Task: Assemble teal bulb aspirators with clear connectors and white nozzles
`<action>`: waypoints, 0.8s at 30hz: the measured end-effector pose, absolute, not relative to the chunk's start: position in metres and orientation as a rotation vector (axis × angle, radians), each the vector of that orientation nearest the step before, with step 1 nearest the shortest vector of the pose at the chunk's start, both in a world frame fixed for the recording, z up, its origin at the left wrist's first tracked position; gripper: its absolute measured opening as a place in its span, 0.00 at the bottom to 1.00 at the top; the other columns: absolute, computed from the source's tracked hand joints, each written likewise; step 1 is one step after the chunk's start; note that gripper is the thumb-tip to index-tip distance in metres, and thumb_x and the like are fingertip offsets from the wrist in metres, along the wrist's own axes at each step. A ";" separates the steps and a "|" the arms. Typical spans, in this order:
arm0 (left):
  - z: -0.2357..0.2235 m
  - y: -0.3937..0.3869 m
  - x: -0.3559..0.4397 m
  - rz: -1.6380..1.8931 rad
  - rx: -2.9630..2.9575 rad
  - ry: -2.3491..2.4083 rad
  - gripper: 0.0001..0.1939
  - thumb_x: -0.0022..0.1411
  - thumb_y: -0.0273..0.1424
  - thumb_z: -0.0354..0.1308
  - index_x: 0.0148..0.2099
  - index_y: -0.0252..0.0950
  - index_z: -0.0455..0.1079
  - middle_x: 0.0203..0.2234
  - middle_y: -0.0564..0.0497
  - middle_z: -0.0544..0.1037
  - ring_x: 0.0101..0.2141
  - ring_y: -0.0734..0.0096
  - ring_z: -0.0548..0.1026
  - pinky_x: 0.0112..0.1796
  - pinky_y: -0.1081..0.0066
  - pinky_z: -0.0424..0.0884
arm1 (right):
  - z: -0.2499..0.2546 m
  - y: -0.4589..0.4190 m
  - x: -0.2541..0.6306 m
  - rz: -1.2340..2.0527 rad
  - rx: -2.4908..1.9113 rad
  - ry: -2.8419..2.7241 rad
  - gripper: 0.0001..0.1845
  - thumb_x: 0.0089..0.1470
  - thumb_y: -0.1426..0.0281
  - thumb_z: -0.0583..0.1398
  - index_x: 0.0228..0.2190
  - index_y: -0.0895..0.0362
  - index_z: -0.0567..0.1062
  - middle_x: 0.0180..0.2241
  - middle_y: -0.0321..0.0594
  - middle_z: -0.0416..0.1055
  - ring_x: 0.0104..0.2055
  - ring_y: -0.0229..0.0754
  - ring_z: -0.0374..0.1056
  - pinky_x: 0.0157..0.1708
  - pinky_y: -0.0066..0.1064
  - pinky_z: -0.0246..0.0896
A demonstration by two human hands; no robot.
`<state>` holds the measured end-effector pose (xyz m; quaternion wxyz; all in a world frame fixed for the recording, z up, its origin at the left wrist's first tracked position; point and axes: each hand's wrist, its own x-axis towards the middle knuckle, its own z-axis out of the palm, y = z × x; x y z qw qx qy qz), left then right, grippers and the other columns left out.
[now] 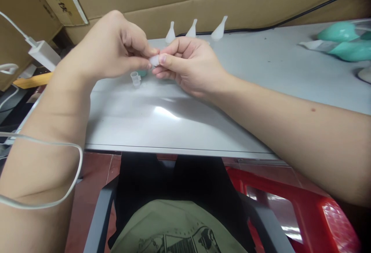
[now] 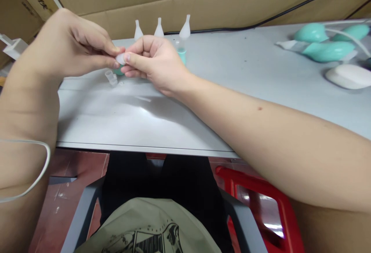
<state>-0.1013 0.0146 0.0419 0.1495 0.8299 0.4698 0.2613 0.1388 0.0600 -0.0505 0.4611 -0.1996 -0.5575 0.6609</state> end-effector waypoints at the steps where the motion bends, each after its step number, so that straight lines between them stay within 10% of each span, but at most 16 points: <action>1: 0.043 0.013 -0.101 0.756 2.380 1.343 0.25 0.69 0.61 0.83 0.48 0.45 0.95 0.43 0.45 0.93 0.50 0.45 0.90 0.66 0.48 0.87 | -0.051 0.060 0.139 1.620 -0.472 -1.370 0.19 0.68 0.75 0.86 0.32 0.45 0.89 0.39 0.33 0.92 0.43 0.42 0.90 0.53 0.31 0.95; 11: 0.061 0.008 -0.107 0.587 2.357 1.498 0.33 0.65 0.70 0.78 0.46 0.46 0.94 0.41 0.43 0.91 0.51 0.40 0.88 0.63 0.42 0.84 | -0.059 0.056 0.123 1.490 -0.578 -1.506 0.24 0.81 0.50 0.78 0.41 0.48 0.77 0.36 0.35 0.84 0.34 0.43 0.81 0.32 0.34 0.78; 19: 0.074 0.017 -0.111 0.135 2.360 1.699 0.40 0.56 0.73 0.68 0.40 0.41 0.95 0.29 0.57 0.87 0.29 0.72 0.76 0.44 0.62 0.74 | -0.053 0.057 0.134 0.758 -0.823 -2.253 0.13 0.69 0.83 0.69 0.42 0.51 0.85 0.34 0.34 0.78 0.40 0.48 0.76 0.49 0.42 0.69; 24: 0.065 0.020 -0.095 -0.180 2.335 1.788 0.17 0.64 0.47 0.77 0.46 0.43 0.96 0.32 0.58 0.89 0.31 0.67 0.80 0.44 0.63 0.74 | -0.047 0.055 0.126 0.643 -0.898 -2.379 0.13 0.70 0.83 0.68 0.43 0.54 0.89 0.33 0.36 0.77 0.40 0.50 0.76 0.48 0.42 0.66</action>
